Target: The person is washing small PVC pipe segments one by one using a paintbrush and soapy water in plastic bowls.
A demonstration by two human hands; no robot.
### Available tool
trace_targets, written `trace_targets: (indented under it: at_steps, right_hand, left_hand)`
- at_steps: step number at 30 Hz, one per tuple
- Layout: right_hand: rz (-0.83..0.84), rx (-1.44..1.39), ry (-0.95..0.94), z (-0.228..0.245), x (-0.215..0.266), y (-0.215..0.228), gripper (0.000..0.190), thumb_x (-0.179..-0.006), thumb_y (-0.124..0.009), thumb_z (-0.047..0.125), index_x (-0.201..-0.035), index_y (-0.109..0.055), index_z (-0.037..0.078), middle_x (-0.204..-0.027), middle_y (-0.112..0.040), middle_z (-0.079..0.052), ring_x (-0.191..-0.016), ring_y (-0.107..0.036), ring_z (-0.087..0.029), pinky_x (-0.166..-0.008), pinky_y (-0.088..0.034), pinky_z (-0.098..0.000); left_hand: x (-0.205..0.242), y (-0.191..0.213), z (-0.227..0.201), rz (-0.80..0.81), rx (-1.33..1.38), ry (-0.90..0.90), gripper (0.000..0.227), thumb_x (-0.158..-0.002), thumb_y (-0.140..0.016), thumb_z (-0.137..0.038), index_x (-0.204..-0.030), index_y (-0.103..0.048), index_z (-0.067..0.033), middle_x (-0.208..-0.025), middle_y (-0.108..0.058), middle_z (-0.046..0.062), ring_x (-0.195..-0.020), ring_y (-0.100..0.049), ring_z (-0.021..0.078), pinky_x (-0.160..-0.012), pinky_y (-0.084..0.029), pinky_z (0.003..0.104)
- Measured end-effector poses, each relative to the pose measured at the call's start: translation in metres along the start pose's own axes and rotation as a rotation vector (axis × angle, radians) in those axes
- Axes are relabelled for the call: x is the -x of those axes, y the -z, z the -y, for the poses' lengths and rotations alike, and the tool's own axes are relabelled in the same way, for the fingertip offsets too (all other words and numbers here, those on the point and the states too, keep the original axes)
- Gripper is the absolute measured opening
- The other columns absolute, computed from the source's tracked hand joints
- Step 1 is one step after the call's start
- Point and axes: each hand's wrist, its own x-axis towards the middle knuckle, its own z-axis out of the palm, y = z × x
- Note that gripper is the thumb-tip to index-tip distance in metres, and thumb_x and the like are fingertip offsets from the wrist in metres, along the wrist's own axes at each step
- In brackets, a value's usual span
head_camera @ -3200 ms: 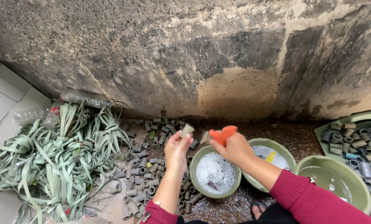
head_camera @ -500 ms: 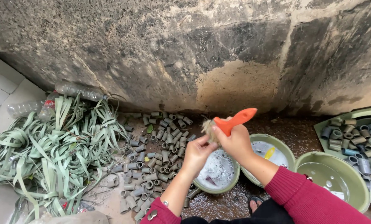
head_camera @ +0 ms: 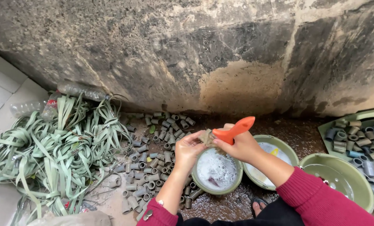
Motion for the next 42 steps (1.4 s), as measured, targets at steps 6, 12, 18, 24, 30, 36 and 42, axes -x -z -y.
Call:
trace_targets:
  at_steps: [6,12,18,24,30,36,42]
  right_hand:
    - [-0.258,0.132,0.079,-0.011,-0.008,-0.008,0.013,-0.072,-0.063,0.020,-0.082,-0.064,0.012,-0.061,-0.051,-0.006,-0.054,-0.053,-0.021,-0.056,-0.043,-0.0283]
    - [-0.387,0.047,-0.135,-0.048,-0.012,-0.004,0.018,-0.076,-0.063,0.026,-0.080,-0.061,0.009,-0.064,-0.052,-0.005,-0.059,-0.051,-0.017,-0.058,-0.040,-0.0255]
    - [-0.162,-0.066,-0.031,-0.015,-0.005,-0.007,0.011,-0.071,-0.065,0.020,-0.072,-0.063,0.010,-0.060,-0.057,-0.005,-0.056,-0.055,-0.017,-0.057,-0.044,-0.0265]
    - [-0.240,-0.114,-0.183,-0.022,-0.003,-0.027,0.015,-0.074,-0.064,0.020,-0.074,-0.061,0.006,-0.060,-0.058,-0.008,-0.056,-0.056,-0.020,-0.058,-0.045,-0.0292]
    - [-0.486,-0.118,-0.205,-0.025,-0.012,-0.021,0.023,-0.078,-0.061,0.020,-0.079,-0.056,-0.002,-0.070,-0.057,-0.020,-0.070,-0.056,-0.027,-0.070,-0.043,-0.0358]
    - [-0.658,-0.158,-0.191,-0.094,-0.013,-0.009,0.031,-0.083,-0.061,0.020,-0.100,-0.056,-0.006,-0.095,-0.059,-0.023,-0.096,-0.054,-0.027,-0.086,-0.039,-0.0423]
    - [-0.659,-0.290,-0.277,-0.048,-0.010,0.001,0.025,-0.081,-0.062,0.023,-0.073,-0.051,0.002,-0.054,-0.048,-0.006,-0.039,-0.049,-0.011,-0.031,-0.044,-0.0247]
  left_hand:
    - [0.015,-0.017,0.000,0.178,-0.053,0.089,0.051,-0.046,-0.077,0.010,-0.094,-0.062,0.0059,-0.079,-0.064,0.011,-0.062,-0.061,0.0110,-0.062,-0.055,0.020]
    - [0.010,-0.010,-0.002,0.245,0.013,-0.047,0.051,-0.052,-0.076,0.009,-0.101,-0.062,0.0015,-0.098,-0.059,0.009,-0.080,-0.060,0.0129,-0.073,-0.054,0.023]
    - [0.003,0.003,-0.008,0.104,0.220,-0.006,0.040,-0.074,-0.060,0.003,-0.113,-0.051,0.0046,-0.104,-0.059,0.015,-0.087,-0.059,0.0165,-0.078,-0.050,0.027]
    - [0.017,-0.019,-0.021,0.116,0.119,0.015,0.040,-0.074,-0.059,0.005,-0.114,-0.053,0.0012,-0.109,-0.059,0.015,-0.094,-0.057,0.0146,-0.082,-0.049,0.029]
    - [0.011,-0.008,0.000,0.279,0.077,-0.029,0.051,-0.071,-0.062,0.007,-0.119,-0.049,-0.0026,-0.105,-0.061,0.010,-0.089,-0.057,0.0060,-0.081,-0.048,0.020]
    - [-0.005,-0.005,0.034,0.264,-0.119,0.287,0.053,-0.071,-0.069,-0.005,-0.118,-0.047,0.0052,-0.103,-0.055,0.029,-0.093,-0.059,0.0246,-0.074,-0.053,0.031]
    - [-0.012,-0.091,0.111,0.409,-0.388,0.139,0.066,-0.070,-0.067,-0.018,-0.127,-0.038,-0.0023,-0.111,-0.052,0.020,-0.100,-0.053,0.0282,-0.083,-0.046,0.035]
